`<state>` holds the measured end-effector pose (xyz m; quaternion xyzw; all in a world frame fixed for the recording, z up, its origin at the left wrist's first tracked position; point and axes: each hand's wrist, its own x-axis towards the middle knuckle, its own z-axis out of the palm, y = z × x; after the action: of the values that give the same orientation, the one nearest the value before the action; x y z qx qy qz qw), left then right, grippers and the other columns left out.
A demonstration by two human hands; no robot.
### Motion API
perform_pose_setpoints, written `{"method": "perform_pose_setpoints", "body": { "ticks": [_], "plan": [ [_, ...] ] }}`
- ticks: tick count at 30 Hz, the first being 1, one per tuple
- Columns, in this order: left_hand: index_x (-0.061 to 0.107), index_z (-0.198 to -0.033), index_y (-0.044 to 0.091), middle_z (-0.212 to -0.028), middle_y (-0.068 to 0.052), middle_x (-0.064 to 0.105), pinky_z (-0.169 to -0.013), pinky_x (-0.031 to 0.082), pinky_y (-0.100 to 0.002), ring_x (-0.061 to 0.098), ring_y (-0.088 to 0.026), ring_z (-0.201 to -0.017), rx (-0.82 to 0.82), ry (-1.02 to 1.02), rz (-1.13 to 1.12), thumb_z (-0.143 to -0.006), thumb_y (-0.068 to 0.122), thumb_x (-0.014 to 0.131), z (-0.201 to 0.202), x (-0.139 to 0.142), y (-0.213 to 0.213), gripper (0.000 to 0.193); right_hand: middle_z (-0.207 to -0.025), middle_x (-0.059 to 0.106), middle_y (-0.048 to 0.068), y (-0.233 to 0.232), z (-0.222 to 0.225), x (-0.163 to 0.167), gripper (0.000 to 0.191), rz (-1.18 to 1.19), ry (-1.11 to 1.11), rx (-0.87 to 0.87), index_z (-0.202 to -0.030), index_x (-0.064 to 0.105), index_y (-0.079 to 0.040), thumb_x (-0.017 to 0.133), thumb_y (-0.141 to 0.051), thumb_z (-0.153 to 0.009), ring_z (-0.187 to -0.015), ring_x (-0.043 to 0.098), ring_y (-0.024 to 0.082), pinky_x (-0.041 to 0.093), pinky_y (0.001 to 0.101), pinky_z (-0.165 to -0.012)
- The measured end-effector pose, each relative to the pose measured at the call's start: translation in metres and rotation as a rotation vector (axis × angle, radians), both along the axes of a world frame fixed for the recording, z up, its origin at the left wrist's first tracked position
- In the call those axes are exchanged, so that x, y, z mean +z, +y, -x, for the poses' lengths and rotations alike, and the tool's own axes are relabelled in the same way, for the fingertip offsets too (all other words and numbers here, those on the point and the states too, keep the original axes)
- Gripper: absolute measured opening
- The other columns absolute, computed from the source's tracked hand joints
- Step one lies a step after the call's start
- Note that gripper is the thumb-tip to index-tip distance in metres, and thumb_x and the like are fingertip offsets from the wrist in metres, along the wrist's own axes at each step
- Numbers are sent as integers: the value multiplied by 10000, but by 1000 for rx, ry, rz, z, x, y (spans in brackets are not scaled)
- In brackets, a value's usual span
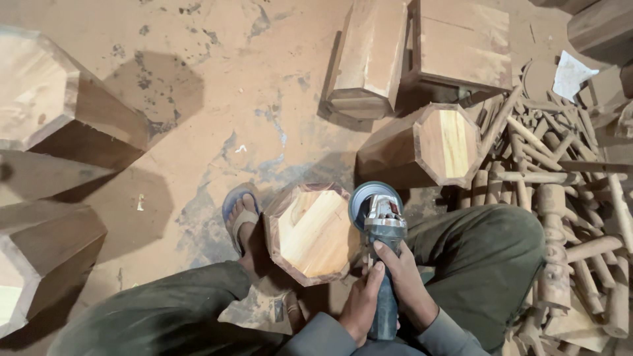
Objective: The person sits on the floor and uses an angle grinder with a sanding disc to smooth the top surface of a hexagonal wooden block. They hold the block steady with one hand and move the tool across the surface, then briefly set the block aside before resuming sanding.
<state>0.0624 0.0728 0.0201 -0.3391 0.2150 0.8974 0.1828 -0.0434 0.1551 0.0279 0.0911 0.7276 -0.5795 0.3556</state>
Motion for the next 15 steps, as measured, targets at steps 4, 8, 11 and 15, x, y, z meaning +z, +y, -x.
{"method": "perform_pose_setpoints", "body": {
  "ticks": [4, 8, 11, 15],
  "plan": [
    [585, -1232, 15, -770, -129, 674, -436, 537, -338, 644, -227, -487, 110, 33, 31, -961, 597, 515, -5, 3, -10, 646, -837, 670, 65, -22, -4, 7, 316, 14, 33, 90, -1109, 617, -14, 670, -267, -926, -702, 636, 139, 528, 298, -635],
    [564, -1251, 11, -808, -118, 684, -475, 576, -364, 682, -216, -563, 216, -97, 43, -950, 603, 527, -8, 1, -26, 665, -844, 647, 52, -60, -7, 13, 333, 89, -40, 167, -1142, 581, -6, 674, -245, -928, -700, 625, 138, 536, 305, -638],
    [516, -1284, 77, -825, -109, 684, -494, 580, -375, 683, -222, -589, 275, -169, 34, -914, 611, 505, -10, -2, -35, 650, -895, 632, 18, -86, -7, 19, 359, 115, 16, 316, -1202, 572, -21, 674, -239, -935, -766, 596, 96, 521, 272, -684],
    [550, -1273, 14, -802, -133, 670, -501, 574, -359, 671, -232, -577, 353, -173, 36, -945, 613, 489, -12, -2, -34, 685, -891, 625, -1, -101, -6, 29, 380, 114, -24, 398, -1224, 555, -46, 675, -239, -920, -762, 587, 85, 512, 264, -673]
  ]
}}
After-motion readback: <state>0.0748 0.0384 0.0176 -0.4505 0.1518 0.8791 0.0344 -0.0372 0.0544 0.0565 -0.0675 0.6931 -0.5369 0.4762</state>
